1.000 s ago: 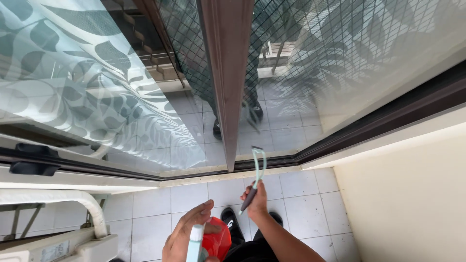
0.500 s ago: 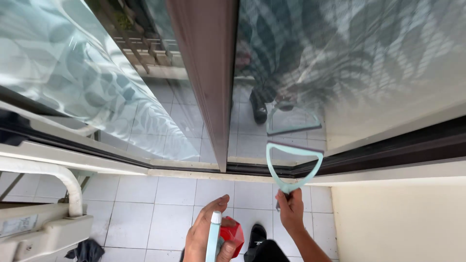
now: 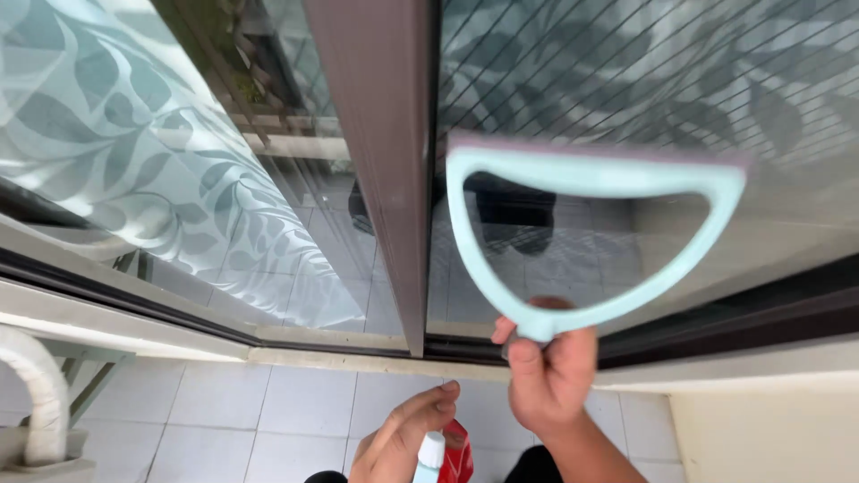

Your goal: Clean the glass of a sliding door using a squeegee and spray cleaner.

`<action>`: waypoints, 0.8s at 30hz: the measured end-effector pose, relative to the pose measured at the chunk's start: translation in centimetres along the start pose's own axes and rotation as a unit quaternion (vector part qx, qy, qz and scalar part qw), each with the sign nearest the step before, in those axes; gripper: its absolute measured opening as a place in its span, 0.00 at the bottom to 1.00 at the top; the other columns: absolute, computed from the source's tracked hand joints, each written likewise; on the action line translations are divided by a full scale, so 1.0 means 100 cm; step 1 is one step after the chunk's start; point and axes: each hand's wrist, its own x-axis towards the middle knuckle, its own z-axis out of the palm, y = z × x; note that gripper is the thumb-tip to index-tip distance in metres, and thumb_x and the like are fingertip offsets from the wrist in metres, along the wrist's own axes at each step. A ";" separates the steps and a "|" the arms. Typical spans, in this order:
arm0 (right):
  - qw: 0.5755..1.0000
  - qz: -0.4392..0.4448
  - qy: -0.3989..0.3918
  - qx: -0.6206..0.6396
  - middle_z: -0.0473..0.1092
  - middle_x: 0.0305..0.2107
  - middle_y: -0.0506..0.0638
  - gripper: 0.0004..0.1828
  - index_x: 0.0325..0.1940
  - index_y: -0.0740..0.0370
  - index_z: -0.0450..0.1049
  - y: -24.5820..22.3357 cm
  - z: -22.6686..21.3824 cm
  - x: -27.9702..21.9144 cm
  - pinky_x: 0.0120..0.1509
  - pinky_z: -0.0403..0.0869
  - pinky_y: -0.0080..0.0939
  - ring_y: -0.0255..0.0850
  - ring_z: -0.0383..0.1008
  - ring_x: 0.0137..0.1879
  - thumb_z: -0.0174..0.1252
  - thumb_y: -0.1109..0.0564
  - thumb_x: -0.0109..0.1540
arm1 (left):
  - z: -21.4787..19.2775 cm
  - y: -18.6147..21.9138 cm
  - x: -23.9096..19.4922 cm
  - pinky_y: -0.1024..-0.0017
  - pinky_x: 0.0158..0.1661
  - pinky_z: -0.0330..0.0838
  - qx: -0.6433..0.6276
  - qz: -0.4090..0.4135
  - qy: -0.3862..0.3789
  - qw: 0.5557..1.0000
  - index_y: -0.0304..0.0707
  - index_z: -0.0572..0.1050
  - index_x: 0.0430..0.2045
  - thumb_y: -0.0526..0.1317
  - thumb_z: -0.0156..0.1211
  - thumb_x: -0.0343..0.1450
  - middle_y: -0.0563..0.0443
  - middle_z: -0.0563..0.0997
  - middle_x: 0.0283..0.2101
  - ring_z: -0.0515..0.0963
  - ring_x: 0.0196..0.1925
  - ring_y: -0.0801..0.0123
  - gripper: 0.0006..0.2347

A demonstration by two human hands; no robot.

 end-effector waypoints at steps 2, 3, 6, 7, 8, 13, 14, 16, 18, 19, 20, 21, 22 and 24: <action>0.999 -0.016 0.011 -0.027 0.72 0.40 0.52 0.16 0.60 0.67 0.60 -0.003 0.009 0.018 0.45 0.72 0.31 0.32 0.70 0.40 0.51 0.55 0.74 | 0.005 -0.025 0.002 0.56 0.60 0.73 0.010 0.006 -0.002 1.000 0.34 0.77 0.45 0.40 0.61 0.73 0.40 0.81 0.59 0.80 0.62 0.55 0.10; 0.998 -0.024 0.025 -0.054 0.71 0.38 0.52 0.15 0.61 0.67 0.59 -0.006 0.011 0.025 0.43 0.71 0.30 0.31 0.70 0.38 0.51 0.56 0.76 | 0.009 -0.037 0.001 0.56 0.58 0.73 0.020 0.005 -0.010 1.000 0.34 0.78 0.42 0.37 0.64 0.71 0.42 0.81 0.59 0.81 0.62 0.56 0.09; 0.997 -0.035 0.046 -0.043 0.70 0.33 0.51 0.13 0.60 0.66 0.59 0.012 0.018 0.025 0.35 0.68 0.26 0.29 0.68 0.31 0.50 0.55 0.77 | 0.017 -0.071 -0.001 0.58 0.56 0.73 0.034 -0.006 -0.021 0.999 0.34 0.80 0.39 0.36 0.67 0.68 0.44 0.82 0.57 0.81 0.60 0.59 0.09; 0.997 -0.043 0.046 -0.044 0.70 0.33 0.51 0.13 0.60 0.66 0.59 0.023 0.019 0.017 0.35 0.68 0.26 0.29 0.68 0.31 0.50 0.55 0.77 | 0.022 -0.089 -0.004 0.58 0.56 0.73 0.034 0.002 -0.020 0.999 0.34 0.80 0.39 0.36 0.67 0.68 0.44 0.82 0.57 0.81 0.60 0.59 0.09; 0.998 -0.036 0.048 -0.036 0.70 0.32 0.50 0.13 0.59 0.66 0.59 0.033 0.019 0.007 0.34 0.66 0.26 0.29 0.67 0.30 0.50 0.55 0.78 | 0.028 -0.107 -0.008 0.59 0.57 0.73 0.024 0.010 -0.015 1.000 0.34 0.81 0.39 0.36 0.67 0.69 0.45 0.83 0.56 0.81 0.59 0.60 0.08; 0.998 -0.012 0.057 -0.016 0.68 0.29 0.49 0.11 0.57 0.65 0.59 0.092 0.020 -0.048 0.32 0.64 0.26 0.29 0.65 0.28 0.50 0.56 0.77 | 0.051 -0.166 -0.028 0.61 0.59 0.76 -0.001 0.052 0.015 0.999 0.35 0.82 0.40 0.36 0.67 0.71 0.46 0.84 0.57 0.82 0.60 0.62 0.07; 0.998 0.003 0.057 -0.019 0.68 0.29 0.49 0.10 0.56 0.65 0.60 0.104 0.020 -0.061 0.33 0.66 0.28 0.29 0.66 0.29 0.50 0.56 0.76 | 0.051 -0.174 -0.030 0.61 0.59 0.75 -0.010 0.039 -0.004 0.999 0.33 0.80 0.43 0.36 0.67 0.70 0.45 0.84 0.57 0.82 0.60 0.61 0.10; 0.998 0.019 0.061 -0.024 0.68 0.30 0.48 0.10 0.56 0.65 0.60 0.126 0.019 -0.088 0.34 0.68 0.29 0.30 0.66 0.30 0.49 0.57 0.75 | 0.057 -0.193 -0.034 0.60 0.59 0.75 -0.020 0.025 -0.029 0.999 0.32 0.79 0.46 0.36 0.68 0.70 0.44 0.83 0.57 0.82 0.60 0.61 0.13; 0.993 0.072 0.043 -0.081 0.68 0.30 0.47 0.08 0.51 0.66 0.63 0.148 0.020 -0.116 0.35 0.71 0.31 0.29 0.67 0.31 0.48 0.58 0.72 | 0.066 -0.213 -0.039 0.56 0.61 0.72 -0.129 -0.039 -0.071 0.988 0.23 0.72 0.54 0.35 0.69 0.68 0.34 0.80 0.58 0.81 0.59 0.54 0.21; 0.993 0.075 0.046 -0.083 0.68 0.30 0.47 0.08 0.51 0.66 0.63 0.158 0.020 -0.129 0.35 0.71 0.31 0.29 0.67 0.31 0.48 0.58 0.72 | 0.064 -0.225 -0.042 0.56 0.61 0.72 -0.130 -0.041 -0.074 0.988 0.23 0.72 0.54 0.35 0.69 0.68 0.34 0.80 0.58 0.81 0.59 0.54 0.21; 0.989 0.111 0.041 -0.086 0.69 0.29 0.46 0.09 0.51 0.66 0.65 0.169 0.019 -0.143 0.33 0.71 0.31 0.29 0.68 0.30 0.49 0.58 0.71 | 0.063 -0.236 -0.045 0.56 0.63 0.70 -0.226 -0.073 -0.074 0.969 0.20 0.70 0.56 0.35 0.66 0.70 0.31 0.78 0.60 0.81 0.61 0.53 0.22; 0.984 0.147 0.036 -0.089 0.70 0.27 0.46 0.10 0.51 0.67 0.66 0.180 0.019 -0.158 0.32 0.71 0.31 0.29 0.68 0.28 0.49 0.58 0.70 | 0.062 -0.247 -0.049 0.55 0.66 0.69 -0.319 -0.105 -0.073 0.939 0.17 0.67 0.59 0.36 0.64 0.71 0.28 0.76 0.62 0.81 0.63 0.52 0.24; 0.984 0.148 0.036 -0.089 0.70 0.27 0.46 0.10 0.51 0.67 0.66 0.189 0.015 -0.166 0.32 0.71 0.31 0.29 0.68 0.28 0.49 0.58 0.70 | 0.058 -0.245 -0.048 0.55 0.66 0.69 -0.320 -0.106 -0.073 0.939 0.17 0.67 0.59 0.36 0.64 0.71 0.28 0.76 0.62 0.81 0.63 0.52 0.24; 0.984 0.146 0.025 -0.103 0.70 0.27 0.45 0.12 0.54 0.68 0.66 0.206 0.007 -0.185 0.32 0.70 0.32 0.30 0.68 0.28 0.51 0.58 0.69 | 0.052 -0.242 -0.047 0.53 0.66 0.70 -0.396 -0.183 -0.103 0.894 0.17 0.64 0.62 0.37 0.61 0.71 0.28 0.70 0.65 0.83 0.58 0.49 0.26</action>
